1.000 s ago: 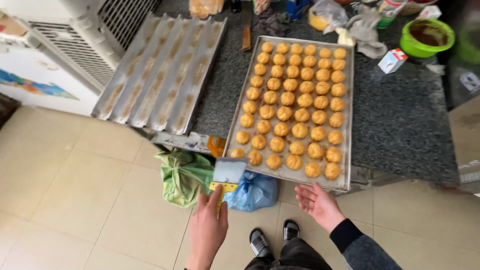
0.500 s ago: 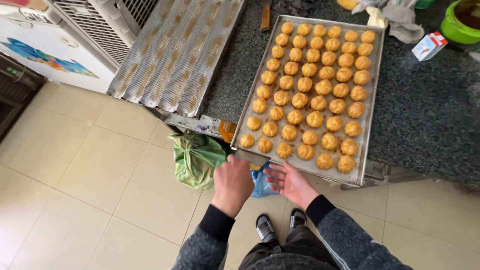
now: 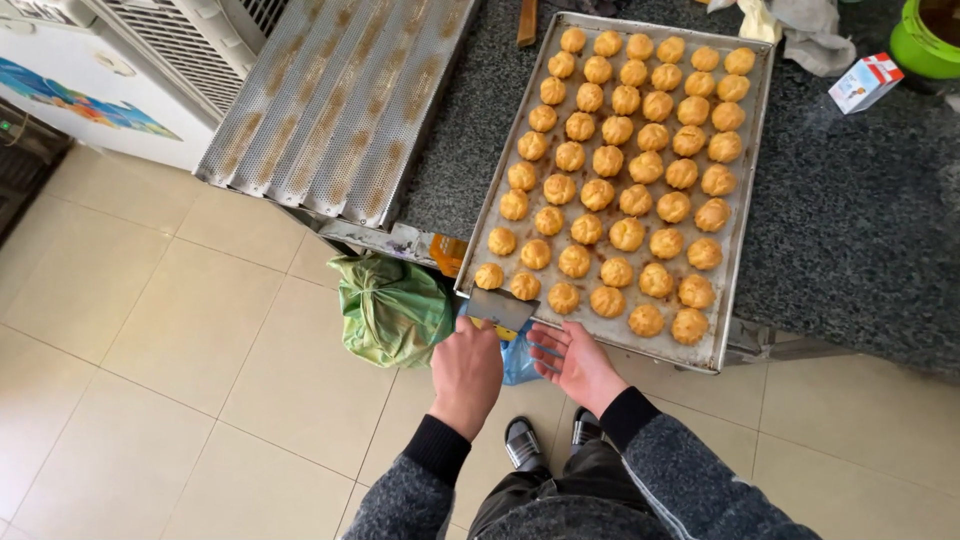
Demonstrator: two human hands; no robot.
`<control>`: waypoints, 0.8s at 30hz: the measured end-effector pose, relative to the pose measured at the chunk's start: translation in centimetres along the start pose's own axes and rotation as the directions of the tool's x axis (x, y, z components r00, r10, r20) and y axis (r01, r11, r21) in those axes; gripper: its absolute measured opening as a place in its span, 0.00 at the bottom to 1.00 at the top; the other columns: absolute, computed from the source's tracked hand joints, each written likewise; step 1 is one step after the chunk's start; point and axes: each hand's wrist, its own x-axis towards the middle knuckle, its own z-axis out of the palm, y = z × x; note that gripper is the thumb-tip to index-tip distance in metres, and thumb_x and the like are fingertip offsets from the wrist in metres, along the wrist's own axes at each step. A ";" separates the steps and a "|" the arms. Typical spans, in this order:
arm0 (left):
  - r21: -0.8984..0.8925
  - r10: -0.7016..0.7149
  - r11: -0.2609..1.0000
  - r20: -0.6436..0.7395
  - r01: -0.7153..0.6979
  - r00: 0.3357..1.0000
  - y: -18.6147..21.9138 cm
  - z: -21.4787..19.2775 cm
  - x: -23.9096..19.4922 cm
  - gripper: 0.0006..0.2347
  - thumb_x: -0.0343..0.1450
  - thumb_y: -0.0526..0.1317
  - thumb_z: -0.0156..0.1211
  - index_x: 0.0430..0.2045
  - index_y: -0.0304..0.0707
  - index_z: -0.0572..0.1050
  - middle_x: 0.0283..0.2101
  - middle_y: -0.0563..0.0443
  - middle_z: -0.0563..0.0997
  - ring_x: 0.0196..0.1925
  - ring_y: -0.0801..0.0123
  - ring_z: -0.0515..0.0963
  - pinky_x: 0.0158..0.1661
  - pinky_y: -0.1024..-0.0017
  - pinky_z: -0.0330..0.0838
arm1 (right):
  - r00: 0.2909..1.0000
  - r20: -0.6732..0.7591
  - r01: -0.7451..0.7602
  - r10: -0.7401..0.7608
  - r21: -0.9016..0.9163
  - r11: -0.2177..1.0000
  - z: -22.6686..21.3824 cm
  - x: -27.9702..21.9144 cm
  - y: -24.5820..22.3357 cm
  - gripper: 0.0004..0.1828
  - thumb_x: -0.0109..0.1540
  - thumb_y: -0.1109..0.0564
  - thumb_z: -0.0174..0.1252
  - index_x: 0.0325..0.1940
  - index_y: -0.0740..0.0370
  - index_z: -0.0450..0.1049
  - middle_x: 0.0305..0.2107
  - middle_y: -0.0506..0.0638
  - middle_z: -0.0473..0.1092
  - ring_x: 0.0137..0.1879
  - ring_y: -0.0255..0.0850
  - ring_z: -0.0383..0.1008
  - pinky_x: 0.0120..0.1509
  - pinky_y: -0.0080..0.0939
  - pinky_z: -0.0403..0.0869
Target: The person places a baguette into a plastic bag on a display case, then retrieves a tray of small round pastries from a refrigerator. Using a metal spatula, the person arranges the pastries into neat rows on the tray.
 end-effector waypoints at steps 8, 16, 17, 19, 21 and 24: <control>0.035 0.024 0.999 -0.019 -0.023 1.000 -0.1 -1.4 1.2 0.06 0.71 0.36 0.63 0.33 0.46 0.88 0.33 0.53 0.79 0.27 0.57 0.90 0.25 0.61 0.79 | 1.000 -0.023 -0.006 0.007 0.010 1.000 -1.1 1.1 0.2 0.31 0.75 0.37 0.45 0.73 0.53 0.80 0.60 0.50 0.83 0.54 0.49 0.86 0.54 0.53 0.85; 0.007 -0.004 1.000 -0.120 0.005 0.993 1.6 1.2 0.6 0.06 0.72 0.36 0.60 0.34 0.43 0.85 0.34 0.55 0.78 0.26 0.57 0.90 0.25 0.58 0.82 | 0.998 -0.060 0.023 -0.018 0.077 0.997 -1.3 2.3 1.1 0.29 0.75 0.39 0.48 0.70 0.56 0.81 0.56 0.51 0.84 0.51 0.49 0.86 0.54 0.50 0.84; -0.005 -0.034 0.999 -0.145 0.034 0.989 1.7 1.6 0.7 0.06 0.73 0.36 0.60 0.37 0.43 0.85 0.35 0.56 0.78 0.26 0.57 0.91 0.26 0.58 0.84 | 0.997 -0.068 0.032 -0.026 0.080 0.996 -1.3 2.9 1.2 0.28 0.75 0.40 0.49 0.70 0.57 0.81 0.56 0.51 0.84 0.51 0.49 0.86 0.53 0.49 0.84; -0.002 -0.043 0.999 -0.150 0.043 0.988 2.1 0.7 0.5 0.07 0.73 0.36 0.60 0.39 0.45 0.85 0.35 0.58 0.78 0.26 0.58 0.91 0.26 0.58 0.84 | 0.997 -0.078 0.016 -0.010 0.076 0.997 -1.2 2.2 1.2 0.28 0.75 0.40 0.49 0.69 0.57 0.81 0.55 0.51 0.84 0.51 0.49 0.86 0.53 0.49 0.84; 0.004 -0.044 0.999 -0.175 0.046 0.984 1.7 0.0 1.0 0.08 0.73 0.37 0.60 0.42 0.47 0.84 0.36 0.60 0.77 0.27 0.60 0.91 0.26 0.59 0.84 | 0.997 -0.082 0.020 -0.014 0.074 0.997 -0.6 2.2 0.4 0.28 0.75 0.40 0.49 0.69 0.57 0.81 0.55 0.51 0.85 0.51 0.49 0.86 0.53 0.48 0.84; 0.027 -0.025 0.999 -0.155 0.030 0.988 1.8 0.5 0.8 0.08 0.73 0.36 0.59 0.40 0.49 0.85 0.35 0.58 0.77 0.27 0.56 0.91 0.27 0.58 0.83 | 0.998 -0.069 0.016 -0.013 0.045 0.999 -0.9 1.7 0.5 0.28 0.75 0.40 0.48 0.69 0.56 0.82 0.55 0.51 0.85 0.49 0.47 0.86 0.51 0.48 0.84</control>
